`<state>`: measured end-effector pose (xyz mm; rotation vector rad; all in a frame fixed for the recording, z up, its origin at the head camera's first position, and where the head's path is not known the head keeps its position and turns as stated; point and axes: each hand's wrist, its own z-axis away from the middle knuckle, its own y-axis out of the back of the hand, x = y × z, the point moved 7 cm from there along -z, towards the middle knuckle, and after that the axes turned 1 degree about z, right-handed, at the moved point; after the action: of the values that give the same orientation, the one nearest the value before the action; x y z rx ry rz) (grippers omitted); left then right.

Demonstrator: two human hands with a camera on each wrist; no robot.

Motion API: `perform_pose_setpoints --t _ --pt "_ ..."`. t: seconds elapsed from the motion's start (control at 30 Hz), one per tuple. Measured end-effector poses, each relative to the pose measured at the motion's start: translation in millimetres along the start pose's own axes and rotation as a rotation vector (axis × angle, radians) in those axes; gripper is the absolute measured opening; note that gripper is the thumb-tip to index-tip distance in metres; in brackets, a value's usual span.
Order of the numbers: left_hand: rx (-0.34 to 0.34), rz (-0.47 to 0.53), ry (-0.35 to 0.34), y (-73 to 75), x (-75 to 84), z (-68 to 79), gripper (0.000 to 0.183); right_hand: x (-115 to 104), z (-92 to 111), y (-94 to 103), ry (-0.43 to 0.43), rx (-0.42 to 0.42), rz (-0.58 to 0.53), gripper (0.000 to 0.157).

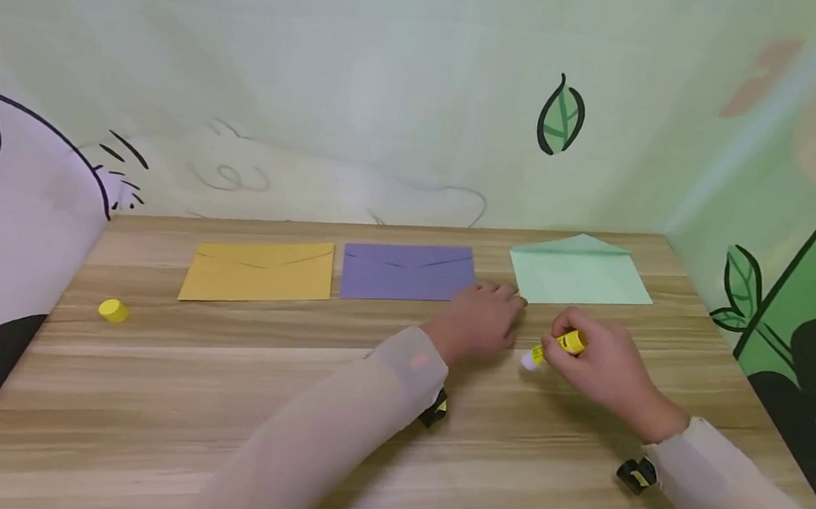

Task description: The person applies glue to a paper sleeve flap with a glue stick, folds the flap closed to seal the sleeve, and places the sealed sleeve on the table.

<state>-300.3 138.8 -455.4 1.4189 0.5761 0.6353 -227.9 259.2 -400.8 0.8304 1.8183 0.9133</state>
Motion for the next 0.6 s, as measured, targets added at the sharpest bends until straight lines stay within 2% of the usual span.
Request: perform_pose_setpoints --t 0.1,0.33,0.6 --pt "-0.021 -0.010 0.003 -3.7 3.2 -4.5 0.053 2 2 -1.0 -0.016 -0.010 -0.003 0.013" --pt "-0.078 0.008 0.021 -12.6 -0.2 -10.7 0.060 6 4 -2.6 -0.038 -0.031 -0.028 0.010" --pt "-0.126 0.019 0.023 -16.6 3.7 -17.4 0.062 10 7 -2.8 -0.046 -0.030 -0.017 0.011"
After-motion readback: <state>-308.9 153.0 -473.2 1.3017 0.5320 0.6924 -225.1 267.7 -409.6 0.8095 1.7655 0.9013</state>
